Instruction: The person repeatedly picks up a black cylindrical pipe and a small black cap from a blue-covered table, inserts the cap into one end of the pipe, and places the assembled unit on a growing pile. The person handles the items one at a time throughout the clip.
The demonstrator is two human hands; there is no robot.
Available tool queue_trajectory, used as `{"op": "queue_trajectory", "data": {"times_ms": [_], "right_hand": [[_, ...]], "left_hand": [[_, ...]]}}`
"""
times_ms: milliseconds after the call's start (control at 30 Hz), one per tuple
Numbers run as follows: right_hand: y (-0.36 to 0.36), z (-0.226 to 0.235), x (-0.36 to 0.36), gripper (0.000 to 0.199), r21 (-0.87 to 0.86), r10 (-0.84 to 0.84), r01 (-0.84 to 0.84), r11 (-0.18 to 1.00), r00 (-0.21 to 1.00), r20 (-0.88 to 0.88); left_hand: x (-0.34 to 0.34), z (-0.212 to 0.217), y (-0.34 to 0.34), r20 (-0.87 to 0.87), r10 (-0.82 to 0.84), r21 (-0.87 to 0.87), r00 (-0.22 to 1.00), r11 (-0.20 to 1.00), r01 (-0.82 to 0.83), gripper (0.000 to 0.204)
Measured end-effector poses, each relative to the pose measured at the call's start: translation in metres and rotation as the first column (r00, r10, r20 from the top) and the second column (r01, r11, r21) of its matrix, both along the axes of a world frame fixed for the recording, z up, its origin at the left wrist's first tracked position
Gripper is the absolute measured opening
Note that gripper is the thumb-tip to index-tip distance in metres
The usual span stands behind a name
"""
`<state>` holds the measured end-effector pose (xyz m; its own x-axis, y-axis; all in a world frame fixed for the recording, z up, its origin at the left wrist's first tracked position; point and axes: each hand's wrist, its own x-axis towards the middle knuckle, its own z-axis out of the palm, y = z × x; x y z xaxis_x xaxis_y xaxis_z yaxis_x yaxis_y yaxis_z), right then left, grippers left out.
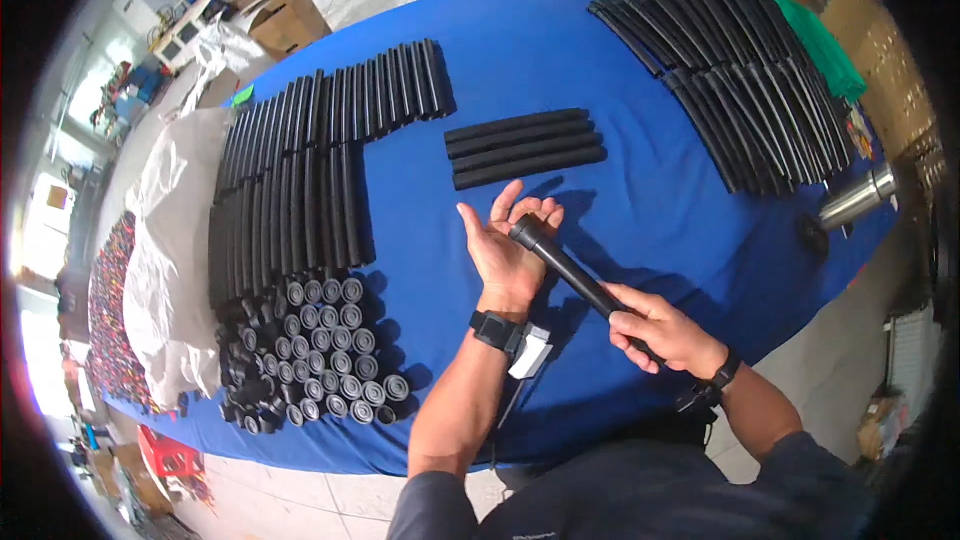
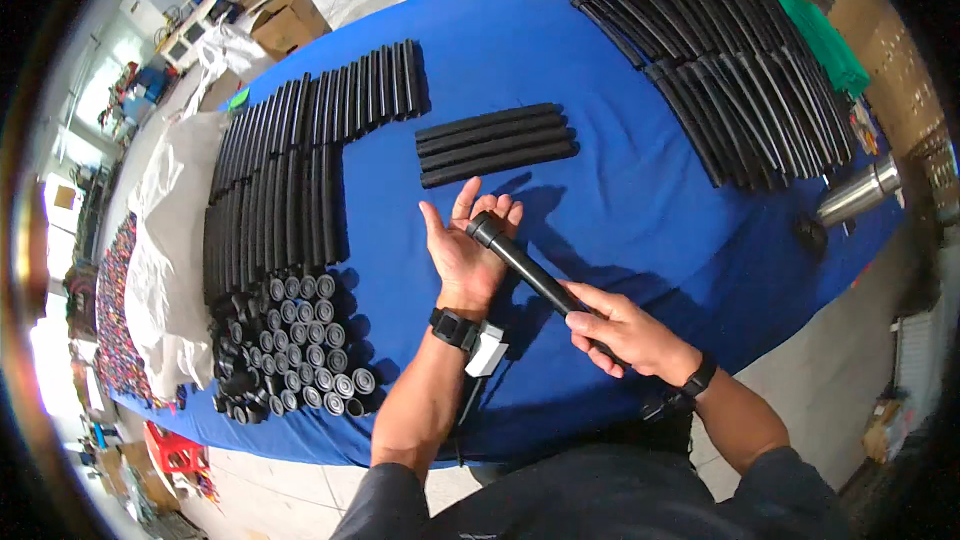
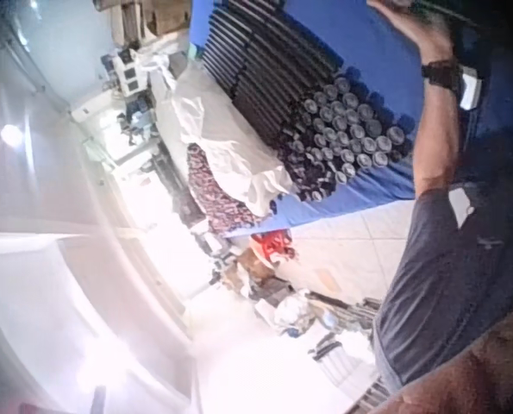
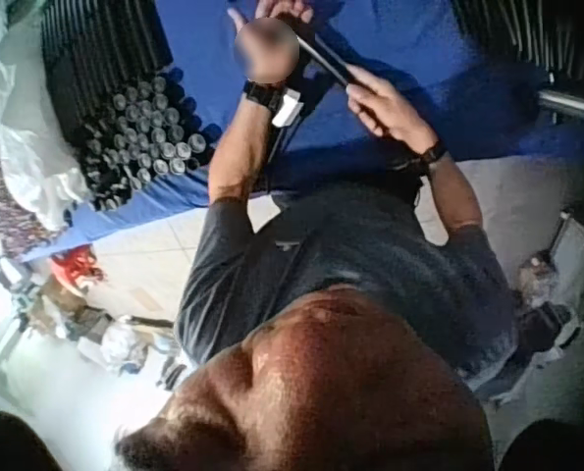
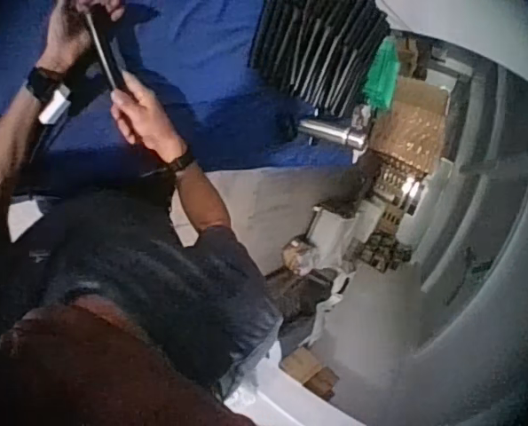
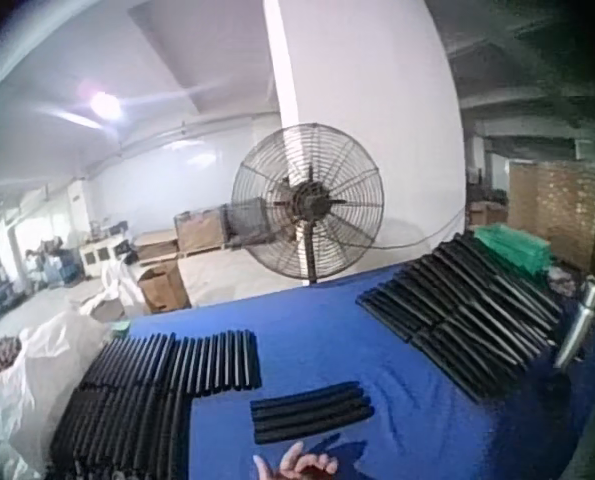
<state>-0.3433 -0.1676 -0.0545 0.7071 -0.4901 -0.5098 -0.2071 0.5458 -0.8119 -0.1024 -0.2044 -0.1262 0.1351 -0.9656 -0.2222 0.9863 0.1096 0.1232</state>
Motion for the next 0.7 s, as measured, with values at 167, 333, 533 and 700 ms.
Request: {"op": "queue_trajectory", "data": {"times_ms": [167,333,533,700], "right_hand": [[-0.004,-0.010,-0.007,0.060,0.198,-0.043,0.009,0.980,0.985,0.166],[0.008,-0.007,-0.013,0.068,0.210,-0.146,0.075,0.975,0.925,0.351],[0.003,0.015,-0.018,0.071,0.012,-0.090,0.091,0.996,0.944,0.316],[0.009,0.061,-0.001,0.074,-0.843,-0.166,0.028,0.537,0.983,-0.073]], "left_hand": [[0.000,-0.009,-0.002,0.035,-0.037,-0.014,0.999,0.999,0.037,0.078],[0.003,-0.009,0.002,0.064,-0.048,0.000,0.997,0.999,0.048,0.078],[0.004,-0.014,0.002,0.106,-0.083,-0.062,0.991,0.994,0.090,0.077],[0.000,-0.009,0.003,0.234,-0.077,0.049,0.969,0.997,0.067,0.083]]}}
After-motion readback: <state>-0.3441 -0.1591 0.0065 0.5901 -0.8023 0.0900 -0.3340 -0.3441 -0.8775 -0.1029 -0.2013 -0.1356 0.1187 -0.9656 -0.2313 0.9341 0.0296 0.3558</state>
